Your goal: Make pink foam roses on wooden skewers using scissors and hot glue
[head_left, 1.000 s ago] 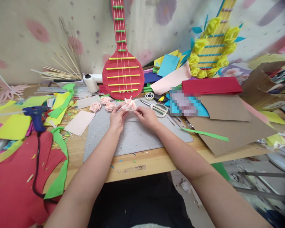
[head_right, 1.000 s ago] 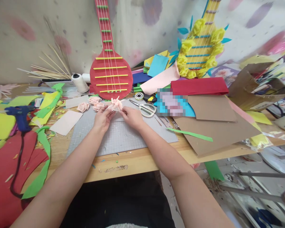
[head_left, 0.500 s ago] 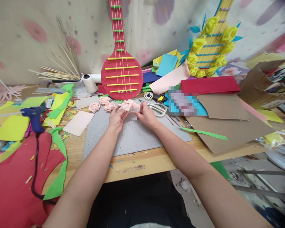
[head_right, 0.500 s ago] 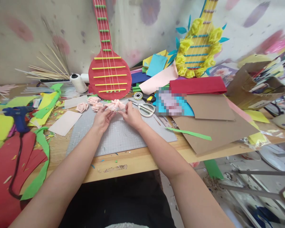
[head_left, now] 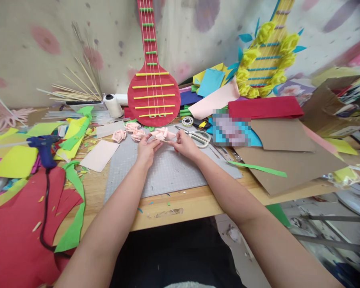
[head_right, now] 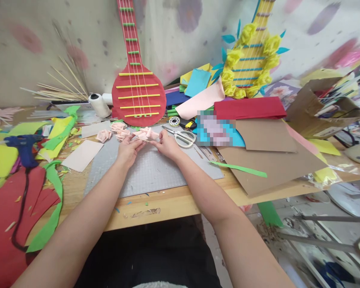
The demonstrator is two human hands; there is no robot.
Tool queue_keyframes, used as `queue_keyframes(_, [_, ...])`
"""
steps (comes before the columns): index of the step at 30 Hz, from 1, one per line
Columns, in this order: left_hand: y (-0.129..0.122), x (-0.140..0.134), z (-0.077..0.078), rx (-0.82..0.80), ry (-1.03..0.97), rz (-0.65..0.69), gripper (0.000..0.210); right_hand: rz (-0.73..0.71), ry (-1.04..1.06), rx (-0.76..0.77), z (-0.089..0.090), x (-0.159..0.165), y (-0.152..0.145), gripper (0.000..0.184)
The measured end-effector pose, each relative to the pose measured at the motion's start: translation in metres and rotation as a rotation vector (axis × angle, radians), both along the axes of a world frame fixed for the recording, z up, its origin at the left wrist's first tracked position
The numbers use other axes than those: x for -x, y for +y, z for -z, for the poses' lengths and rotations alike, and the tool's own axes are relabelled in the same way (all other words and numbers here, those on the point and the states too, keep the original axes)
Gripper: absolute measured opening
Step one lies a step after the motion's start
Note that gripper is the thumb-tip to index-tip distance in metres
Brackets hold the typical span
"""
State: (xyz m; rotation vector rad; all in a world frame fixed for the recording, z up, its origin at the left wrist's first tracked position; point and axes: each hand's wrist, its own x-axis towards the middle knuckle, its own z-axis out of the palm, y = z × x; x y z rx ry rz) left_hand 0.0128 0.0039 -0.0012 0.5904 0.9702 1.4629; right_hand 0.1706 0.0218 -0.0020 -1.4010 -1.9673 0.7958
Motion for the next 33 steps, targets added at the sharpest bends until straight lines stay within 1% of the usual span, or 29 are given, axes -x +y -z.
queue_keyframes(4, [0.001, -0.001, 0.000, 0.015, -0.040, -0.030, 0.033, -0.006, -0.016, 0.003, -0.002, 0.003, -0.003, 0.031])
queue_keyframes(10, [0.000, -0.004, -0.005, 0.046, -0.095, -0.144, 0.032, 0.002, -0.049, 0.018, -0.007, 0.013, -0.010, 0.025])
queue_keyframes(17, [-0.001, -0.003, -0.010, 0.079, -0.078, -0.205, 0.028, 0.065, -0.043, -0.023, -0.005, 0.013, -0.011, 0.035])
queue_keyframes(24, [-0.001, 0.000, -0.015, 0.117, -0.059, -0.274, 0.024, 0.107, 0.072, -0.036, -0.003, 0.009, -0.007, 0.038])
queue_keyframes(26, [-0.002, 0.000, -0.017, 0.128, -0.069, -0.305, 0.025, 0.080, 0.119, -0.004, -0.002, 0.010, -0.006, 0.038])
queue_keyframes(29, [-0.002, 0.001, -0.019, 0.141, -0.109, -0.342, 0.026, -0.019, 0.206, 0.050, -0.002, 0.011, -0.007, 0.035])
queue_keyframes(33, [-0.001, 0.002, -0.020, 0.147, -0.152, -0.349, 0.026, -0.135, 0.286, 0.071, -0.003, 0.014, -0.010, 0.033])
